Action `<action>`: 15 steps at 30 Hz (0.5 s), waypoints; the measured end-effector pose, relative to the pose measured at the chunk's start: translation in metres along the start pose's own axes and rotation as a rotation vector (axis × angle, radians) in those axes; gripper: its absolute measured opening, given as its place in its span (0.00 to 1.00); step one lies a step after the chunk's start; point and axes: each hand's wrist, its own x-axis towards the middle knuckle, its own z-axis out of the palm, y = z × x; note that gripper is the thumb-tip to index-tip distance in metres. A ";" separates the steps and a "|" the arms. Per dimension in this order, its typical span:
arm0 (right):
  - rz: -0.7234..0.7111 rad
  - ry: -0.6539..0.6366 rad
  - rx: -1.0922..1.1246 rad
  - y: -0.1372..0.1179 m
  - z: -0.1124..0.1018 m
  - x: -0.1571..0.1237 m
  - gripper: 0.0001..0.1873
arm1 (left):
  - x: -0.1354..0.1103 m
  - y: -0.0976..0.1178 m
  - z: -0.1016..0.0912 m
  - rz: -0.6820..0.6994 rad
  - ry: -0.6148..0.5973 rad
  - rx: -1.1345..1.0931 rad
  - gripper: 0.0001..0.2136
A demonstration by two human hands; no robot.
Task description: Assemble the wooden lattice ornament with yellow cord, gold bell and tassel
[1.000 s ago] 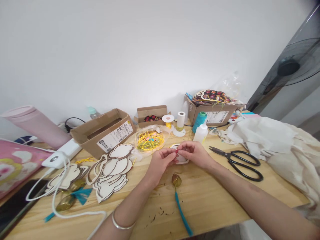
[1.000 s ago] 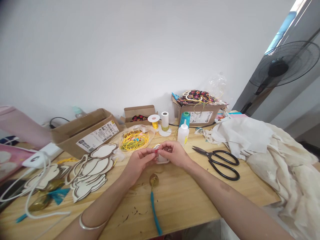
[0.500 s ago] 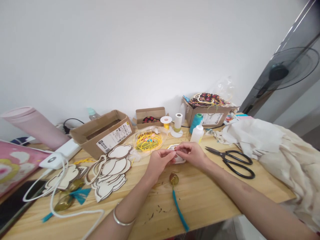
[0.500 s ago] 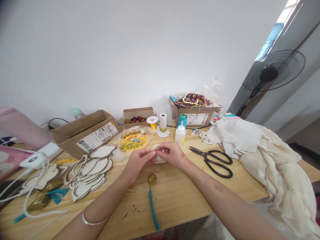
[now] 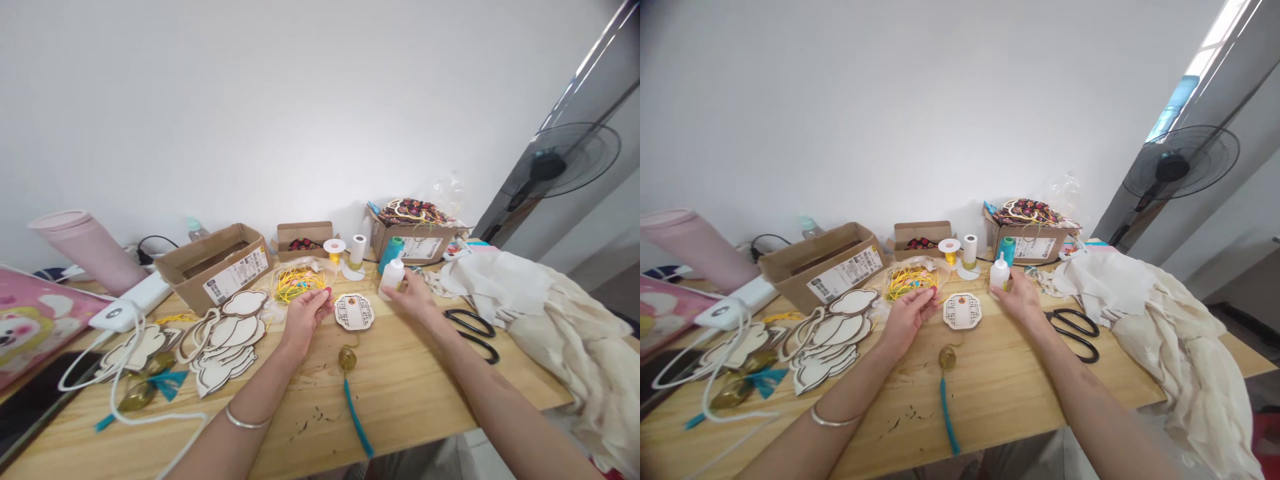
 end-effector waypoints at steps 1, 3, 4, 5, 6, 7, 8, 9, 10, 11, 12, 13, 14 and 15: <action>-0.052 -0.028 0.019 -0.001 0.002 -0.002 0.20 | 0.000 0.000 -0.001 0.008 -0.004 -0.007 0.10; -0.183 -0.065 0.099 -0.008 0.003 -0.007 0.21 | 0.001 0.000 -0.001 0.023 -0.012 -0.025 0.11; -0.242 -0.099 0.133 -0.013 0.002 -0.009 0.22 | 0.001 -0.001 -0.001 0.028 -0.016 -0.031 0.11; -0.290 -0.145 0.156 -0.018 0.001 -0.011 0.23 | 0.002 -0.001 -0.001 0.031 -0.021 -0.035 0.11; -0.320 -0.191 0.166 -0.023 0.000 -0.012 0.23 | 0.002 -0.002 -0.001 0.030 -0.026 -0.035 0.11; -0.337 -0.229 0.174 -0.028 -0.003 -0.011 0.24 | 0.002 -0.003 -0.001 0.029 -0.027 -0.033 0.11; -0.337 -0.246 0.175 -0.033 -0.006 -0.008 0.24 | 0.003 -0.003 -0.001 0.023 -0.025 -0.030 0.11; -0.321 -0.244 0.167 -0.037 -0.010 -0.004 0.25 | 0.003 -0.004 -0.002 0.015 -0.023 -0.027 0.11; -0.300 -0.224 0.155 -0.040 -0.016 0.001 0.26 | 0.003 -0.004 -0.001 0.005 -0.021 -0.023 0.10; -0.283 -0.193 0.138 -0.044 -0.022 0.007 0.25 | 0.002 -0.004 -0.001 -0.005 -0.020 -0.018 0.10; -0.281 -0.171 0.129 -0.049 -0.030 0.012 0.24 | 0.002 -0.004 -0.001 -0.017 -0.019 -0.010 0.10; -0.280 -0.152 0.123 -0.053 -0.037 0.016 0.23 | 0.001 -0.004 -0.001 -0.029 -0.018 -0.001 0.10; -0.280 -0.147 0.123 -0.059 -0.045 0.020 0.23 | 0.001 -0.004 -0.001 -0.040 -0.019 0.009 0.10; -0.280 -0.165 0.138 -0.064 -0.052 0.022 0.22 | 0.000 -0.004 0.000 -0.052 -0.019 0.020 0.10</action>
